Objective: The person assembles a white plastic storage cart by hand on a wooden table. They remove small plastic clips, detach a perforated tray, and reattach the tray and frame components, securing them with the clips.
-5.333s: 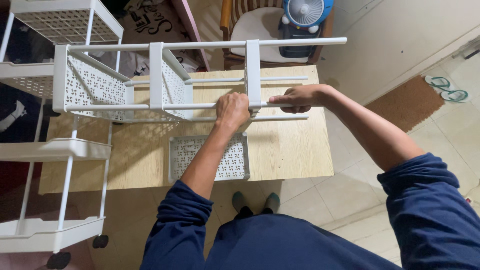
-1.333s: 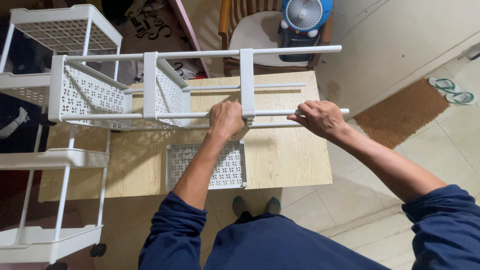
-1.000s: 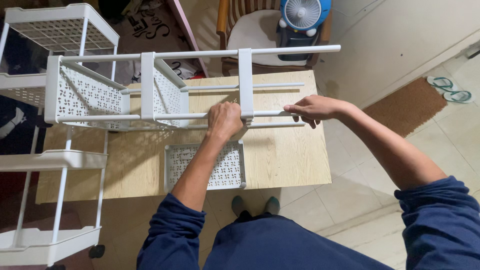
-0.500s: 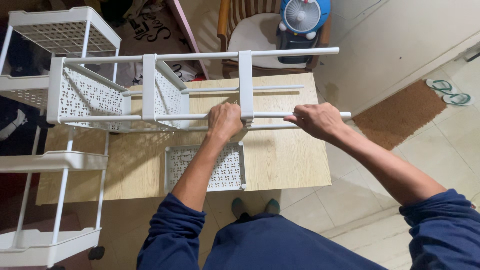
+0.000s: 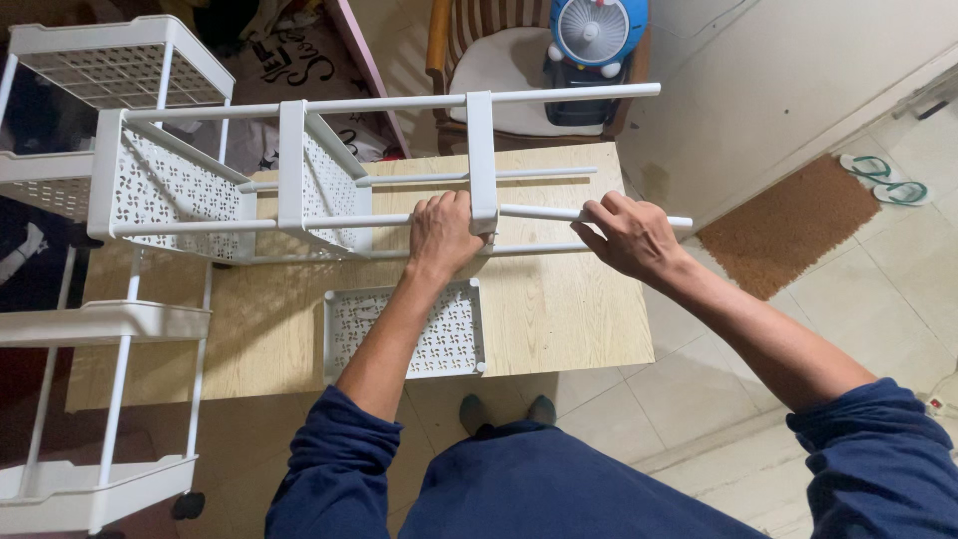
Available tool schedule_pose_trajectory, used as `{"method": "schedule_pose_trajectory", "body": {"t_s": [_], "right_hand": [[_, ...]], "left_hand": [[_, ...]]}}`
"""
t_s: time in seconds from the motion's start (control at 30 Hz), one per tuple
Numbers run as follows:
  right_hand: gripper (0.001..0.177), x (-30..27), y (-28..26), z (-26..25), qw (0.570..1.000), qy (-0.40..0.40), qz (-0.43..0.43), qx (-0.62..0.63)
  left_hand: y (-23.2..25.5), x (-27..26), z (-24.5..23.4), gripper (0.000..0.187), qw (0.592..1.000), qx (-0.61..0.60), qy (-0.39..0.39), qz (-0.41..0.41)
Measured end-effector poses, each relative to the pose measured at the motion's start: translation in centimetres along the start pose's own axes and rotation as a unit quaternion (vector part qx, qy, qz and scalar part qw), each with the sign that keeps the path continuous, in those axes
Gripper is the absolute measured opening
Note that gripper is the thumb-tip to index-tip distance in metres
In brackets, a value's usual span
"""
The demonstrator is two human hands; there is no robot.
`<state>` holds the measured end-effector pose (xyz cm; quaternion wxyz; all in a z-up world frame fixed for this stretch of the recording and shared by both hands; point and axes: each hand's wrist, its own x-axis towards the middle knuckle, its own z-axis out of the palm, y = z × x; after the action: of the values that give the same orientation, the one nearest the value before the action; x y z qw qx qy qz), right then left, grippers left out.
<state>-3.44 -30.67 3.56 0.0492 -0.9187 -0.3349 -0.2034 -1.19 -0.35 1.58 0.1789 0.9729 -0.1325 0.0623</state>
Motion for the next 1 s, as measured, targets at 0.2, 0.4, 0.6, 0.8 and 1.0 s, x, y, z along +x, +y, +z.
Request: {"method": "schedule_pose_trajectory", "body": {"t_s": [0.2, 0.4, 0.6, 0.8, 1.0], "right_hand": [[0.015, 0.6, 0.3, -0.8, 0.999, -0.034, -0.003, 0.023], [0.015, 0.7, 0.3, -2.1, 1.0, -0.004, -0.012, 0.025], [0.015, 0.3, 0.0, -3.6, 0.999, 0.015, -0.017, 0.043], [0.016, -0.4, -0.7, -4.6, 0.999, 0.008, -0.002, 0.05], [0.021, -1.7, -1.2, -5.9, 0.997, 0.031, 0.034, 0.061]], "left_hand": [[0.4, -1.0, -0.9, 0.064, 0.998, -0.021, 0.056, 0.028], [2.4, -1.9, -1.5, 0.082, 0.978, 0.003, 0.188, 0.094], [6.3, -2.3, -1.5, 0.053, 0.967, 0.007, 0.189, 0.174], [9.5, -2.4, -0.9, 0.038, 0.955, -0.014, 0.176, 0.238], [9.7, -3.0, -0.7, 0.026, 0.955, -0.019, 0.183, 0.232]]}}
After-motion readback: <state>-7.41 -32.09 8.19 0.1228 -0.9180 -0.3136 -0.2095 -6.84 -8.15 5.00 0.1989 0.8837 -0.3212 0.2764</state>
